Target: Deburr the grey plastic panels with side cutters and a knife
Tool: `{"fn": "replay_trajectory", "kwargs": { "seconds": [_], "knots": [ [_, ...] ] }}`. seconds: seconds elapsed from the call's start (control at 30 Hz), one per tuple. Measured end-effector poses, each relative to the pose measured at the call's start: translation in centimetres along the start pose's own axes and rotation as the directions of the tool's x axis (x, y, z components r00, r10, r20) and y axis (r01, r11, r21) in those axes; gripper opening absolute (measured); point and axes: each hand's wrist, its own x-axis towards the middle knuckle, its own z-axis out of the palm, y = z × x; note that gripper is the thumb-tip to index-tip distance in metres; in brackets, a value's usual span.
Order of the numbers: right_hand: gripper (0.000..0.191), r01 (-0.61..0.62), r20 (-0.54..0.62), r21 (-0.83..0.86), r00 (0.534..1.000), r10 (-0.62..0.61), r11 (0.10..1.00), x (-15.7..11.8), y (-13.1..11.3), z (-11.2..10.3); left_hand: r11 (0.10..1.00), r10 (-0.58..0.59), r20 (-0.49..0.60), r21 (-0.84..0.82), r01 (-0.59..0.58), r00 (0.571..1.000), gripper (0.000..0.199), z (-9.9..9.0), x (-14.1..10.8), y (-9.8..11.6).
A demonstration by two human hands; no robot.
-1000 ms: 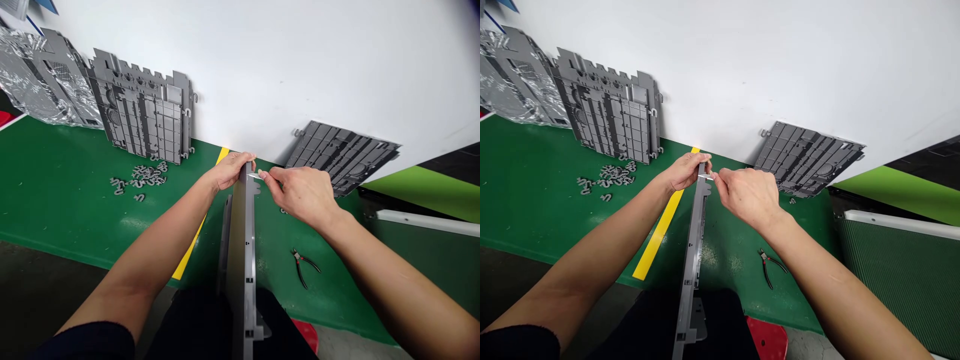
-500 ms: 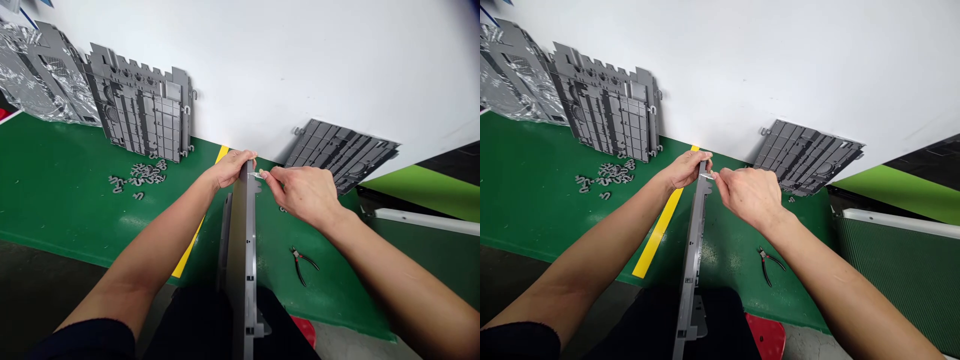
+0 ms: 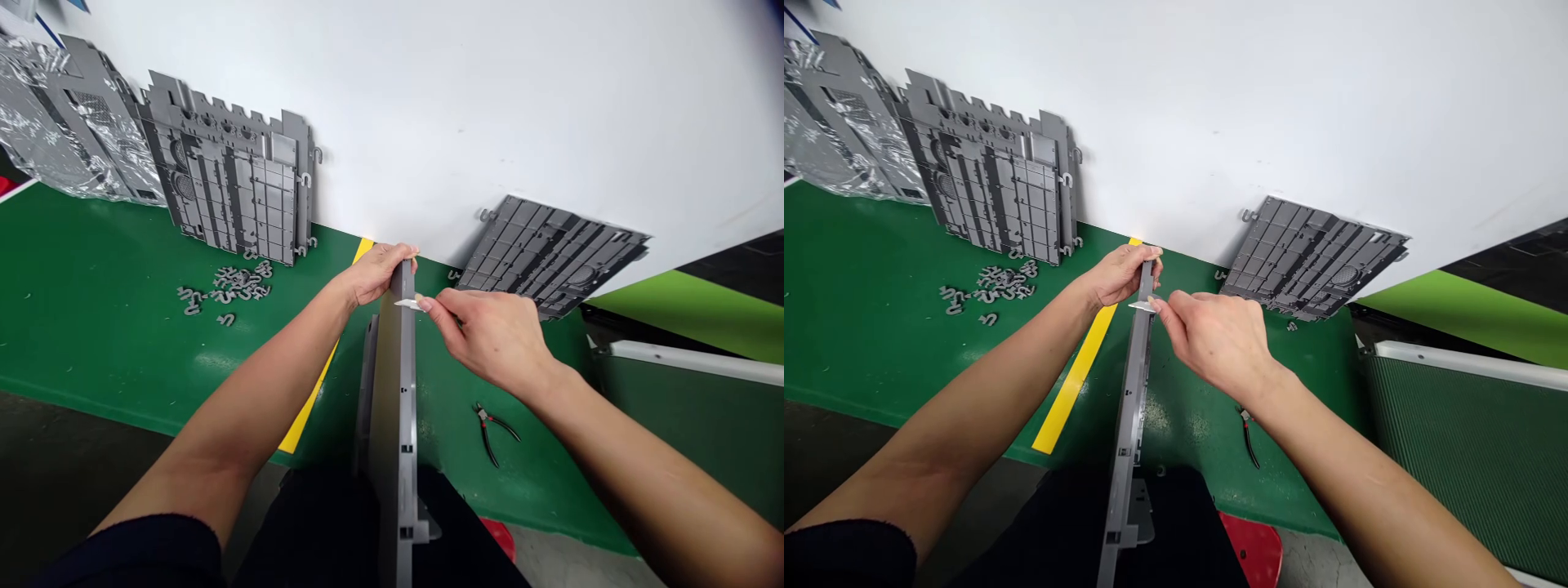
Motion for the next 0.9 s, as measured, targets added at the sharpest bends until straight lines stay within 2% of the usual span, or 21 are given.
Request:
{"fn": "replay_trajectory", "kwargs": {
  "seconds": [0.07,0.17,0.4,0.53,0.9],
  "knots": [
    [0.058,-0.063,-0.019,0.057,0.998,0.064,0.996,0.5,0.3,0.0,1.0,-0.002,0.007,-0.005,0.002,1.0,0.034,0.1,0.1,0.0],
    [0.058,-0.106,-0.01,0.049,0.994,0.107,0.993,1.6,0.8,0.2,1.0,0.002,0.014,-0.006,-0.002,1.0,0.034,0.0,0.1,-0.1],
    [0.057,-0.067,-0.006,-0.059,0.998,0.067,0.996,2.3,1.3,1.0,1.0,0.012,0.041,-0.001,-0.012,0.999,0.034,-0.5,0.4,-0.4],
    [0.056,-0.012,0.001,-0.102,1.0,0.012,0.995,2.1,1.4,0.8,1.0,0.018,0.029,-0.005,-0.018,0.999,0.034,-0.4,0.5,-0.5],
    [0.058,0.041,0.014,-0.155,0.999,-0.039,0.987,1.8,1.6,0.5,1.0,-0.001,0.011,-0.01,0.001,1.0,0.033,-0.1,0.3,-0.3]
  ]
}}
